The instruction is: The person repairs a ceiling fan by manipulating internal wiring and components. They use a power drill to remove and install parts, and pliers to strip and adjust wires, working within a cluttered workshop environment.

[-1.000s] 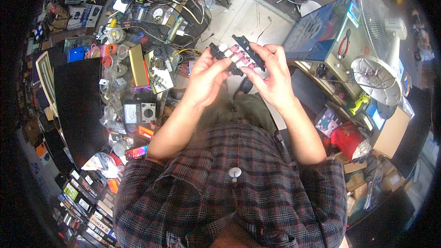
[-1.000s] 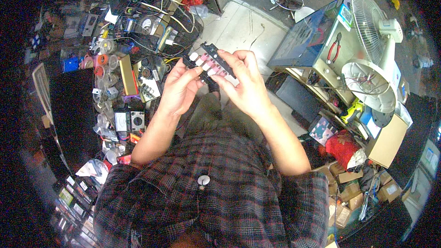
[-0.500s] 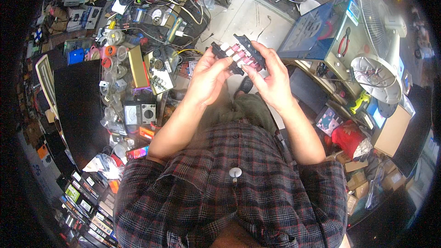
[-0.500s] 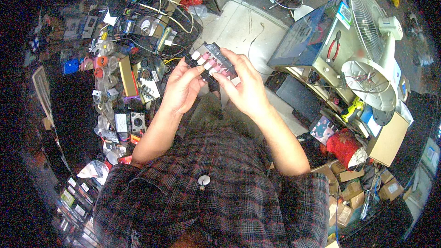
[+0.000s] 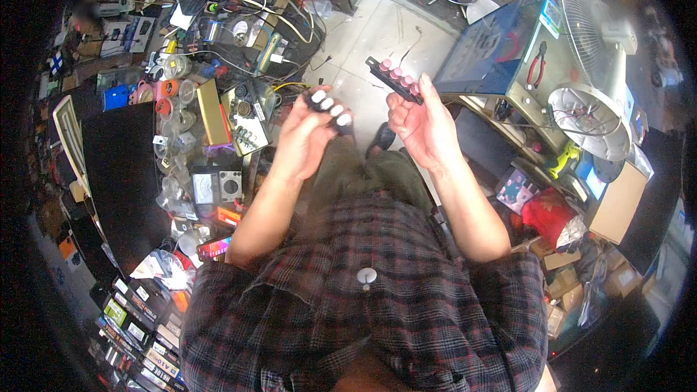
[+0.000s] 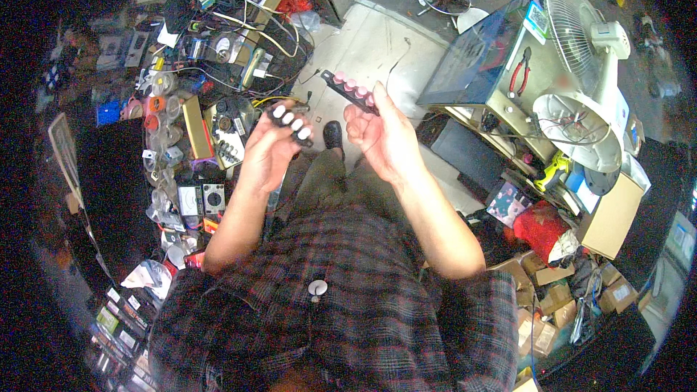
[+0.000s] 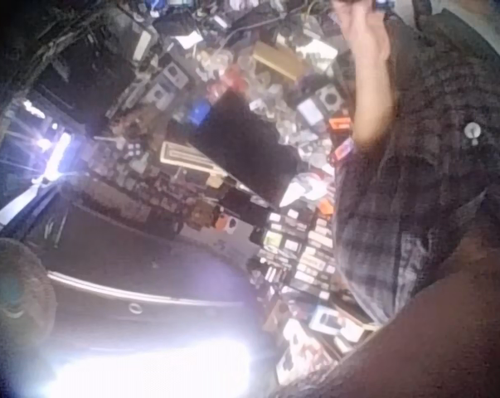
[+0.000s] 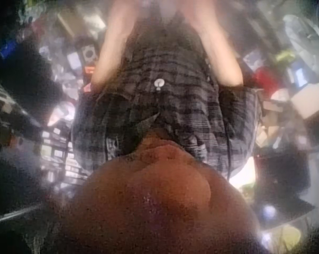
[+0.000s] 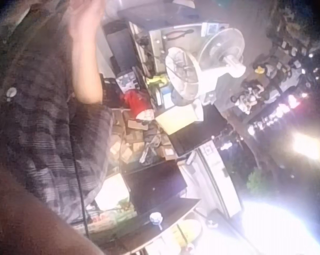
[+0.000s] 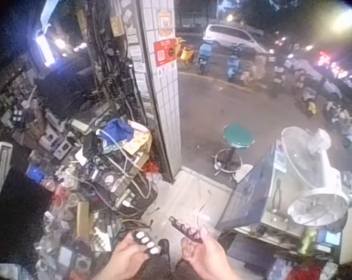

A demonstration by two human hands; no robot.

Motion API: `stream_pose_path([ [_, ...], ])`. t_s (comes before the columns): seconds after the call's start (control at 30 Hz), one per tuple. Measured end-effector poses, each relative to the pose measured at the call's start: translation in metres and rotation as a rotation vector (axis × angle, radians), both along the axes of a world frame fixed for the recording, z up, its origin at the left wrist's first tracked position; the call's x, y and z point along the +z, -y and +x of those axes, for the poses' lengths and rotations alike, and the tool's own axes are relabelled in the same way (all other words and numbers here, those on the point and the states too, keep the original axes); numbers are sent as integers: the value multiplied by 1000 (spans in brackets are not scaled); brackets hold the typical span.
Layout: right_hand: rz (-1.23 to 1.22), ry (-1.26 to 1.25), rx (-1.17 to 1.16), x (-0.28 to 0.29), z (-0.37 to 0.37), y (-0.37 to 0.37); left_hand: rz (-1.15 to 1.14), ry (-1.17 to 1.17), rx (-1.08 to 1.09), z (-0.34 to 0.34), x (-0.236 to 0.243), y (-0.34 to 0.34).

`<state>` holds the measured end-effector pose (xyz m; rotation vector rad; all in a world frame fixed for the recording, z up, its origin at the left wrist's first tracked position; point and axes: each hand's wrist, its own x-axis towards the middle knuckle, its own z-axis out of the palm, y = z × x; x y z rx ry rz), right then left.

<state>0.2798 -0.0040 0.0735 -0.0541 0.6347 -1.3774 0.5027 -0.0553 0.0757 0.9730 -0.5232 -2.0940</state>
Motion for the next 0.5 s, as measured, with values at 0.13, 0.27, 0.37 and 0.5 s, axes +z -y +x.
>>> stream_pose_path([
  [0.13, 72, 286, 63, -1, -5, 2, 119, 60, 42, 37, -5, 0],
  [0.27, 162, 425, 108, 3, -5, 5, 2, 665, -80, 88, -31, -7],
  [0.37, 276, 429, 127, 12, -3, 12, -142, 1043, -171, 144, -70, -15],
  [0.5, 295, 465, 161, 13, -3, 16, -547, 1618, -301, 179, -65, -17],
])
